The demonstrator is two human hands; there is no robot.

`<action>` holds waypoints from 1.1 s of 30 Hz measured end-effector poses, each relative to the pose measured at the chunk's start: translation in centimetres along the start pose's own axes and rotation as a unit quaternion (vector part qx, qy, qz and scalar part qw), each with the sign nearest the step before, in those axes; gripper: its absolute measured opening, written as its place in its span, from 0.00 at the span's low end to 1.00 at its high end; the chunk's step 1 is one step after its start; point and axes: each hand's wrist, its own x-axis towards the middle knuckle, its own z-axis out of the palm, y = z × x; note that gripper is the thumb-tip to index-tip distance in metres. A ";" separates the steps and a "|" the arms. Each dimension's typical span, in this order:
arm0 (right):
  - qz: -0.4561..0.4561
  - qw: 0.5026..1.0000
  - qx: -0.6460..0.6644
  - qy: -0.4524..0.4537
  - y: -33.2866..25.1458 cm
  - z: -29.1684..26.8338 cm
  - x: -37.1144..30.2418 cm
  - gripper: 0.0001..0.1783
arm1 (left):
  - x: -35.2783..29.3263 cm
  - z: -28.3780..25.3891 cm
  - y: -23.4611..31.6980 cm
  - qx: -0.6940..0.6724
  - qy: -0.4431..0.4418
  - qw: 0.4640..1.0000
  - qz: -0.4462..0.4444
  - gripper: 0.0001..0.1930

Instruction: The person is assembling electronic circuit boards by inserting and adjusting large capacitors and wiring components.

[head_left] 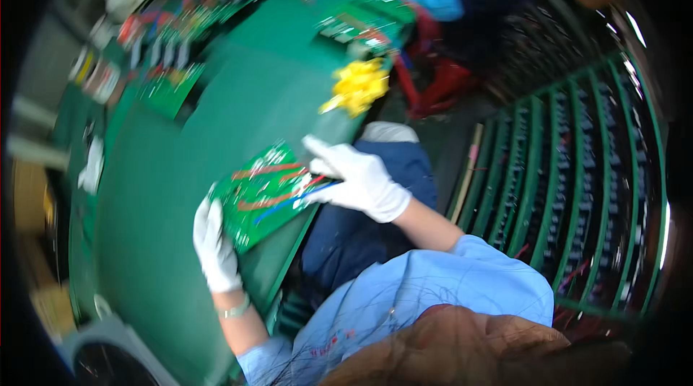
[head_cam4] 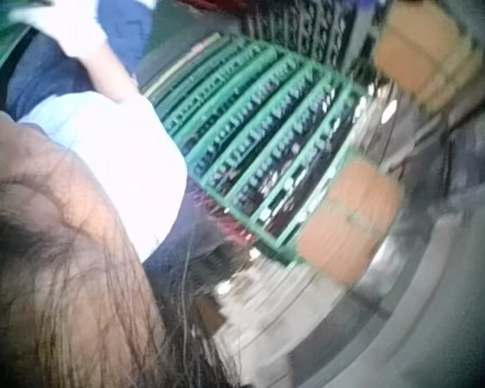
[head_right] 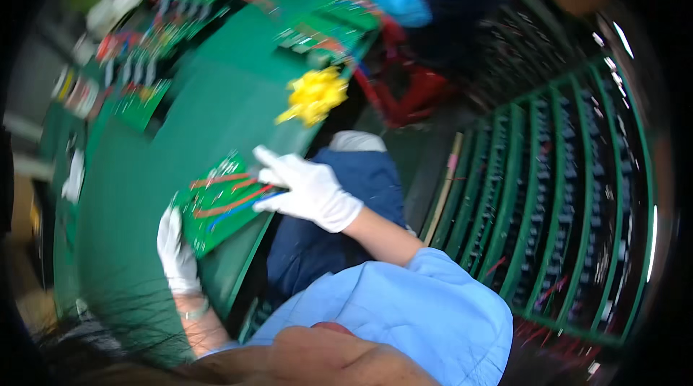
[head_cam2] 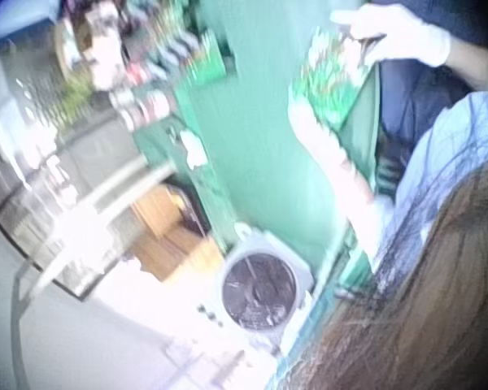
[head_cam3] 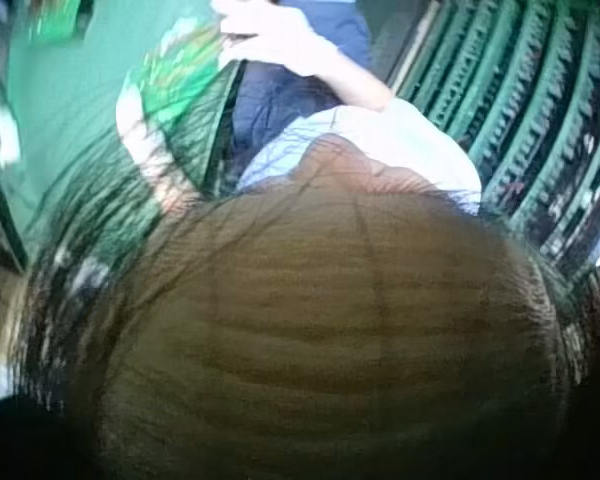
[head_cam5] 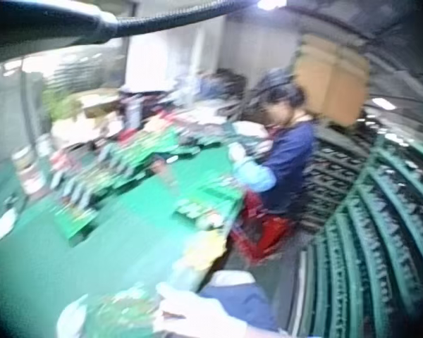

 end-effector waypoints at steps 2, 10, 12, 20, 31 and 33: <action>-0.023 0.997 -0.026 0.063 -1.3 1.7 0.7 0.49 | 0.7 -3.0 -1.2 -0.146 0.008 0.983 -0.114 0.25; -0.050 0.998 -0.019 0.023 0.5 -5.3 -1.7 0.46 | 0.2 0.2 -1.9 -0.156 -0.018 0.971 -0.180 0.19; -0.014 0.999 -0.013 0.044 1.2 -5.1 -2.2 0.35 | 0.2 0.6 -1.4 -0.179 -0.029 0.967 -0.178 0.18; -0.044 0.988 0.137 0.054 -0.1 -4.8 -3.3 0.22 | -0.7 -0.2 -4.5 -0.025 -0.012 1.000 0.009 0.16; -0.013 0.992 0.096 -0.086 -3.9 -1.9 -5.9 0.12 | -1.1 4.8 2.5 -0.149 0.140 0.974 -0.101 0.19; -0.036 0.992 0.088 -0.084 -4.3 -1.3 -5.9 0.12 | -1.2 4.9 1.9 -0.139 0.162 0.971 -0.109 0.17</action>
